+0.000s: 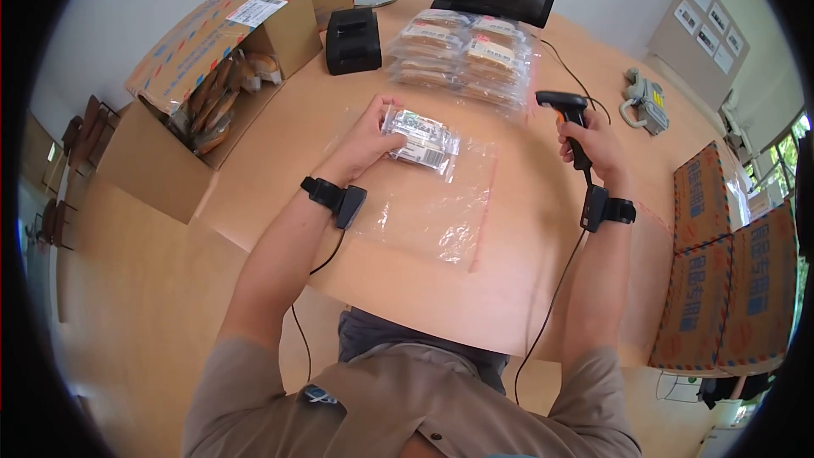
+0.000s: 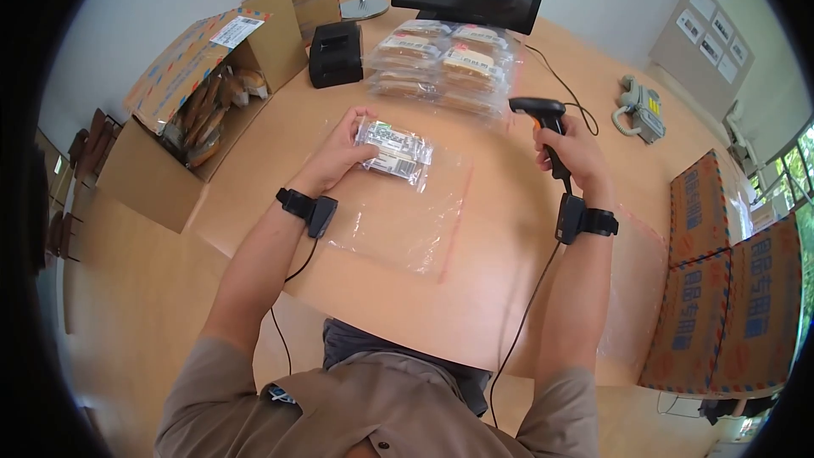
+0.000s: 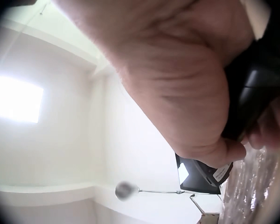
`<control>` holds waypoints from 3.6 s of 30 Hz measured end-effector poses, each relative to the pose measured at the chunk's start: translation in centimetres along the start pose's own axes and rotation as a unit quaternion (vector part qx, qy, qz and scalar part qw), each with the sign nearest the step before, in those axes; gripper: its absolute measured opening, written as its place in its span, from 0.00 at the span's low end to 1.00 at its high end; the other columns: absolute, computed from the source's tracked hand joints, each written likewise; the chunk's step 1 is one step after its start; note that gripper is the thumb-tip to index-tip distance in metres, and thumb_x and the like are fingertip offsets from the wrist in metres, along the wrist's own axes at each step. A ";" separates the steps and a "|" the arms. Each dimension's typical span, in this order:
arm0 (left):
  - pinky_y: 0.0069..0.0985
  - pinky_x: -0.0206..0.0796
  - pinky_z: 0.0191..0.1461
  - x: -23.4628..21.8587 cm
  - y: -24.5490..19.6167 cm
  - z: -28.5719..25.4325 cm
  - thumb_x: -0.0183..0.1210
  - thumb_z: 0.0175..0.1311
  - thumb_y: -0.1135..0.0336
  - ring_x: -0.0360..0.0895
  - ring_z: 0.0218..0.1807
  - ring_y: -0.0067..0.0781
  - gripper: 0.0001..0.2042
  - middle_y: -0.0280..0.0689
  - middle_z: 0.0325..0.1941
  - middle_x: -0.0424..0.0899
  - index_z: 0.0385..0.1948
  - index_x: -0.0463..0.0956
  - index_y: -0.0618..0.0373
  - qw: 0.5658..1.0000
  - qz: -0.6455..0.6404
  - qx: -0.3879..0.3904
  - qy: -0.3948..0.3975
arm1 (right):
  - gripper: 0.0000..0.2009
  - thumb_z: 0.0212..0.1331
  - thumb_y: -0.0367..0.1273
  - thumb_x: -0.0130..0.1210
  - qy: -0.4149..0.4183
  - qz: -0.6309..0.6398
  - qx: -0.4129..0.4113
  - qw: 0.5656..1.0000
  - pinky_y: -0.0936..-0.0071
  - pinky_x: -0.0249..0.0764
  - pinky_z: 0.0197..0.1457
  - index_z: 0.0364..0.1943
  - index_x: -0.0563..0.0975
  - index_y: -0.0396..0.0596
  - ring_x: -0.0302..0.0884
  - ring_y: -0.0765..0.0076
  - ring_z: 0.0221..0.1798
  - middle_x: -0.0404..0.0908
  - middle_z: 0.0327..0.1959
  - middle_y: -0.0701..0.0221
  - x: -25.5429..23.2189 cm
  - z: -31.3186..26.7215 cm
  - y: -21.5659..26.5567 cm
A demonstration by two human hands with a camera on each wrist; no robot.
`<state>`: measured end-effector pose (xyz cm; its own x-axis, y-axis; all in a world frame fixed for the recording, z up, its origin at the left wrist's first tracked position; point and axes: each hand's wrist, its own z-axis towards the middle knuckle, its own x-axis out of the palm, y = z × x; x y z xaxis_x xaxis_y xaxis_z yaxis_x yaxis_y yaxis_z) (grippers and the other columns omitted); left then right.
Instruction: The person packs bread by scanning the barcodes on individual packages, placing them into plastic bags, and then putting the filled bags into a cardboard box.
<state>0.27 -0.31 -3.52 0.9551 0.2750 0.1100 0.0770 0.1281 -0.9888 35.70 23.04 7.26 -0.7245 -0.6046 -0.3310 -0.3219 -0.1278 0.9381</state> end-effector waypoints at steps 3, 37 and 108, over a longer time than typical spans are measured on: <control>0.28 0.82 0.56 -0.2 0.6 0.1 0.69 0.66 0.81 0.83 0.55 0.27 0.32 0.37 0.55 0.78 0.68 0.63 0.52 0.999 0.042 -0.024 -0.023 | 0.09 0.66 0.34 0.67 0.029 0.005 -0.007 1.000 0.74 0.77 0.28 0.43 0.81 0.44 0.79 0.77 0.24 0.80 0.27 0.74 2.5 -1.4 3.1; 0.24 0.79 0.59 0.6 -1.1 -0.2 0.73 0.70 0.73 0.84 0.55 0.24 0.22 0.36 0.55 0.85 0.62 0.74 0.58 0.997 0.074 -0.019 -0.008 | 0.14 0.70 0.39 0.67 0.174 -0.216 -0.046 0.960 0.75 0.68 0.25 0.41 0.84 0.40 0.72 0.80 0.22 0.79 0.25 0.75 11.4 -2.6 4.2; 0.38 0.76 0.40 11.6 -3.4 -1.0 0.75 0.63 0.54 0.85 0.34 0.40 0.17 0.41 0.29 0.85 0.31 0.82 0.60 0.878 0.478 0.013 0.026 | 0.30 0.63 0.28 0.69 0.123 0.167 -0.050 0.977 0.74 0.81 0.46 0.70 0.75 0.45 0.86 0.76 0.45 0.89 0.48 0.70 6.7 1.2 0.0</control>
<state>11.39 1.50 0.99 0.5911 0.2252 -0.7745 -0.7730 -0.1160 -0.6237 30.10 19.95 4.94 -0.6067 -0.7947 0.0193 -0.0222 0.0413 0.9989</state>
